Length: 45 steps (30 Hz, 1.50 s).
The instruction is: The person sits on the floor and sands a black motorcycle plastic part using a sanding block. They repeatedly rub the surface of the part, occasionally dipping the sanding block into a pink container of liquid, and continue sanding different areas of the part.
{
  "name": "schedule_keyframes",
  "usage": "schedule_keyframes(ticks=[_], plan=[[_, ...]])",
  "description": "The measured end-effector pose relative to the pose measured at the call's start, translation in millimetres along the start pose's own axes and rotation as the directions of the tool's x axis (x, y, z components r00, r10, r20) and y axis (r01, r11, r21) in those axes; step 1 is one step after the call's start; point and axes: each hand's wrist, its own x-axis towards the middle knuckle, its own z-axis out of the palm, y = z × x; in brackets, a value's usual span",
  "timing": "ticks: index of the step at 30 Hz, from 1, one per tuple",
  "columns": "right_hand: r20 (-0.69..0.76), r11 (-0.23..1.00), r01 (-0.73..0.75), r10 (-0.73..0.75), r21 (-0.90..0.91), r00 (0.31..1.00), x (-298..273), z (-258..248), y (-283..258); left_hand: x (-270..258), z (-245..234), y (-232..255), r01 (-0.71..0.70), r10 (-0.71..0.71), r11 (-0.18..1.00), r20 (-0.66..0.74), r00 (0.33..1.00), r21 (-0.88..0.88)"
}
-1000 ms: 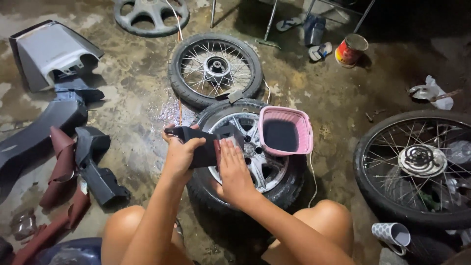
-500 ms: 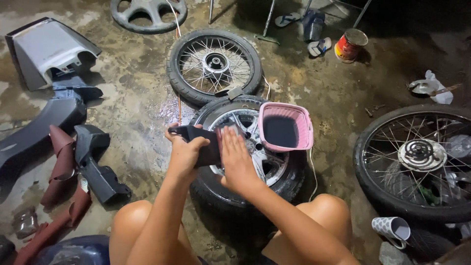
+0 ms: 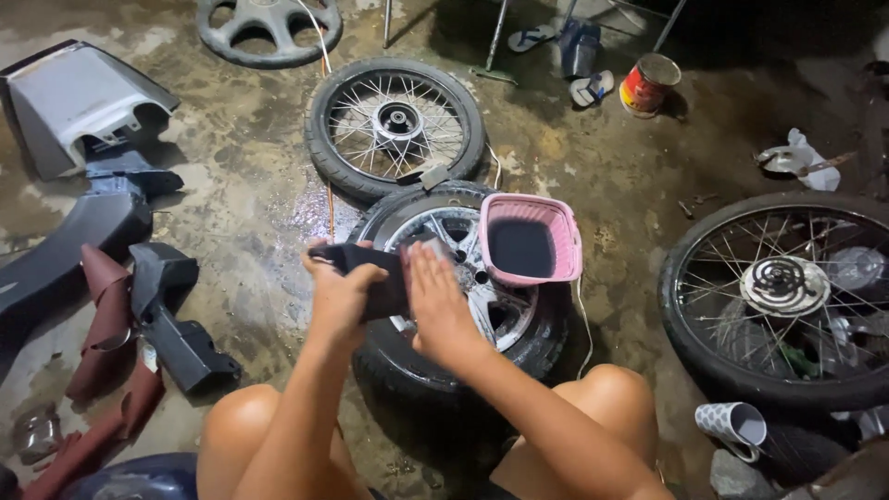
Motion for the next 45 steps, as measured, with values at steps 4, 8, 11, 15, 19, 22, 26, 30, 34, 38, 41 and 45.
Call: schedule_keyframes(ticks=[4,8,11,15,19,22,26,30,34,38,41,45], plan=[[0.02,0.998,0.068,-0.068,0.013,0.997,-18.6,-7.6,-13.6,16.1,-11.2,-2.3,0.053,-0.054,0.999,-0.039,0.998,-0.009],[-0.001,0.997,0.074,-0.074,0.029,0.997,-14.7,-2.5,-10.9,16.8,-10.6,-7.2,0.037,-0.038,0.998,-0.026,0.999,-0.047],[0.0,0.999,0.035,-0.035,-0.003,0.999,-5.8,11.2,2.2,-7.6,0.5,-4.5,0.013,-0.013,1.0,0.013,1.0,0.024],[0.004,0.998,0.025,-0.025,0.058,1.0,-6.6,1.1,-1.5,-4.9,-0.3,-4.4,0.007,-0.007,1.0,-0.012,1.0,0.012],[0.007,0.999,0.041,-0.04,-0.012,0.999,-27.7,-9.5,-26.3,7.2,-6.0,-5.6,-0.019,0.019,1.0,-0.039,0.999,-0.004],[-0.072,0.996,0.007,-0.013,-0.084,0.997,-15.7,-16.5,-14.5,-11.3,5.7,-5.5,-0.029,0.029,0.999,0.005,1.0,0.042],[0.023,0.999,0.039,-0.039,-0.022,0.999,-3.6,-18.6,4.0,-20.2,14.0,-0.5,-0.033,0.034,0.997,-0.002,0.999,0.066],[0.168,0.993,0.06,-0.076,0.099,0.983,-24.7,-21.5,-12.4,-1.0,-3.5,-5.0,-0.015,0.016,1.0,-0.044,0.999,0.005],[0.145,0.997,0.023,-0.012,-0.077,0.989,-5.7,-28.2,1.0,-17.9,13.1,-12.0,-0.063,0.062,0.995,0.017,0.998,0.078],[0.105,0.992,0.052,-0.064,0.111,0.992,-30.8,-22.2,-20.0,6.2,-4.6,-10.4,-0.075,0.076,0.997,-0.031,0.997,0.011],[0.085,0.984,0.061,-0.047,-0.168,0.995,-3.7,-22.6,4.6,-29.2,14.6,-8.2,-0.052,0.052,0.994,0.01,0.999,0.091],[0.041,0.961,0.099,-0.091,-0.259,0.995,-20.9,-35.7,-15.1,-6.7,5.0,-8.7,-0.059,0.064,0.993,-0.047,0.997,0.1]])
